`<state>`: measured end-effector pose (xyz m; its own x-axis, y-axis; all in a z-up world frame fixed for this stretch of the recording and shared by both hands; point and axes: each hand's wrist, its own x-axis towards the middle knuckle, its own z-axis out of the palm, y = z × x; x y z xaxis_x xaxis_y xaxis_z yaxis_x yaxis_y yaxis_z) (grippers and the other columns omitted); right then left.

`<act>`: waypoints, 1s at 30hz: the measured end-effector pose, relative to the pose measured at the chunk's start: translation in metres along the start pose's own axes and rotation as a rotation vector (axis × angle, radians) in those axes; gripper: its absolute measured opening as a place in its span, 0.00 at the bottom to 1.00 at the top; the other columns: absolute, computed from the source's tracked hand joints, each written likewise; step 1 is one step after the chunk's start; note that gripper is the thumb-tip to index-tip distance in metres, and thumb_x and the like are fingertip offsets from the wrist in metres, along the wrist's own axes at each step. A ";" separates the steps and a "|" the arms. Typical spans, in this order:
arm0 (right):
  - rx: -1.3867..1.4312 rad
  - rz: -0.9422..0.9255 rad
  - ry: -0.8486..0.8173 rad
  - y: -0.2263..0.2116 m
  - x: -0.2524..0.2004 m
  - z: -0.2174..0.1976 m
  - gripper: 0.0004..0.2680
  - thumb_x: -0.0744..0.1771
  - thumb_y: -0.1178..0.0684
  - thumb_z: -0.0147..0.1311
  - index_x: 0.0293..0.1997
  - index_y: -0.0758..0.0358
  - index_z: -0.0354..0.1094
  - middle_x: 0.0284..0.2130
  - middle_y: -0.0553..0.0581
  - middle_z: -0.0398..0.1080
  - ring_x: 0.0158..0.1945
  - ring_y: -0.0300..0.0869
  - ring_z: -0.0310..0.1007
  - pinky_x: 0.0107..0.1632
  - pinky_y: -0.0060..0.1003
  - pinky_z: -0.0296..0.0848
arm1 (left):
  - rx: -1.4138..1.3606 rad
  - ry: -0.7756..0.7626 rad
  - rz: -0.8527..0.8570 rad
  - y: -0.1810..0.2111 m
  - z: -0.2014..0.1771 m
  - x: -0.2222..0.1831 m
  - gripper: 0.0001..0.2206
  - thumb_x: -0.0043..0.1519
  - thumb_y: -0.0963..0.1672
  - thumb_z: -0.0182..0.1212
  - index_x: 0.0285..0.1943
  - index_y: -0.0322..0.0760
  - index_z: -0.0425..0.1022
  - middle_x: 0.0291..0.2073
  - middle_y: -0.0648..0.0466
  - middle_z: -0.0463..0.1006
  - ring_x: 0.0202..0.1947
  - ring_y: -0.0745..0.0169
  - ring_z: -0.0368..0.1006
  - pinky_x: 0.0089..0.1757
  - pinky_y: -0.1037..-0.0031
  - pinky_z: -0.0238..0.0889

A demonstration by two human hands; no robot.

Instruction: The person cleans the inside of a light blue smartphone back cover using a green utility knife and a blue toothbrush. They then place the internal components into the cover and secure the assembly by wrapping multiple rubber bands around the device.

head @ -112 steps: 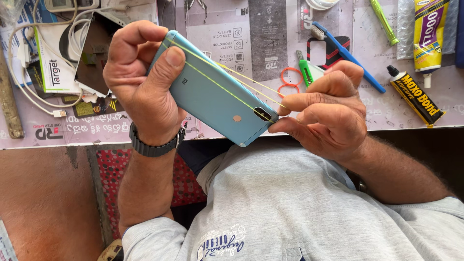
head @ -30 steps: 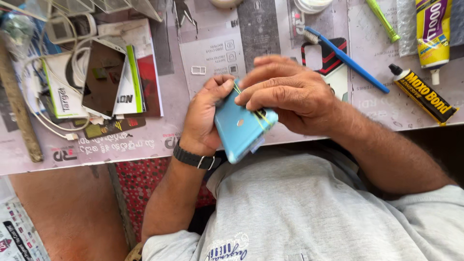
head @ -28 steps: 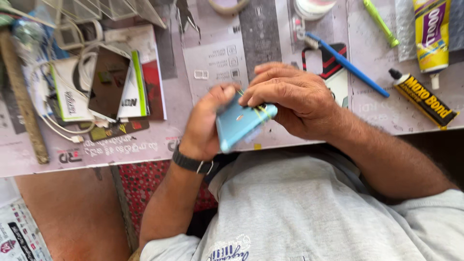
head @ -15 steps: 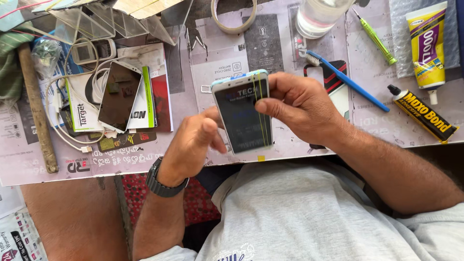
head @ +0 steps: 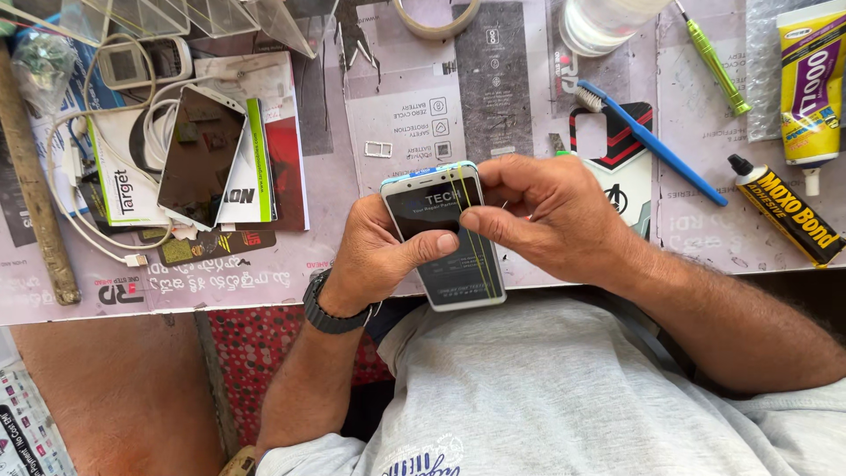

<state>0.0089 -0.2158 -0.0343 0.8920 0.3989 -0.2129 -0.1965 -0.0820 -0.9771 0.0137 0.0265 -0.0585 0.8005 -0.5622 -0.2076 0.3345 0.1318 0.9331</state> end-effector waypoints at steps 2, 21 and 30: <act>0.075 -0.030 0.019 0.001 0.000 -0.001 0.11 0.68 0.59 0.57 0.55 0.69 0.70 0.37 0.55 0.79 0.39 0.31 0.78 0.41 0.27 0.82 | -0.023 -0.003 -0.031 0.001 -0.001 -0.001 0.15 0.63 0.41 0.71 0.57 0.29 0.78 0.47 0.51 0.84 0.48 0.68 0.79 0.50 0.73 0.75; 0.336 -0.039 -0.379 0.019 0.008 -0.041 0.12 0.65 0.66 0.62 0.52 0.73 0.68 0.42 0.57 0.74 0.49 0.39 0.79 0.54 0.35 0.82 | -0.176 -0.254 -0.270 -0.001 -0.019 0.007 0.16 0.59 0.40 0.71 0.54 0.25 0.79 0.43 0.49 0.84 0.41 0.66 0.79 0.46 0.73 0.74; 0.297 -0.018 -0.358 0.020 0.004 -0.048 0.09 0.65 0.67 0.62 0.48 0.71 0.69 0.41 0.58 0.75 0.49 0.39 0.80 0.55 0.35 0.82 | -0.144 -0.253 -0.288 -0.004 -0.014 0.017 0.16 0.58 0.41 0.71 0.53 0.26 0.79 0.41 0.52 0.83 0.40 0.68 0.78 0.44 0.74 0.74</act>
<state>0.0283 -0.2592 -0.0547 0.7098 0.6923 -0.1296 -0.3369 0.1721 -0.9257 0.0332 0.0275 -0.0696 0.5227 -0.7734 -0.3586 0.6076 0.0429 0.7930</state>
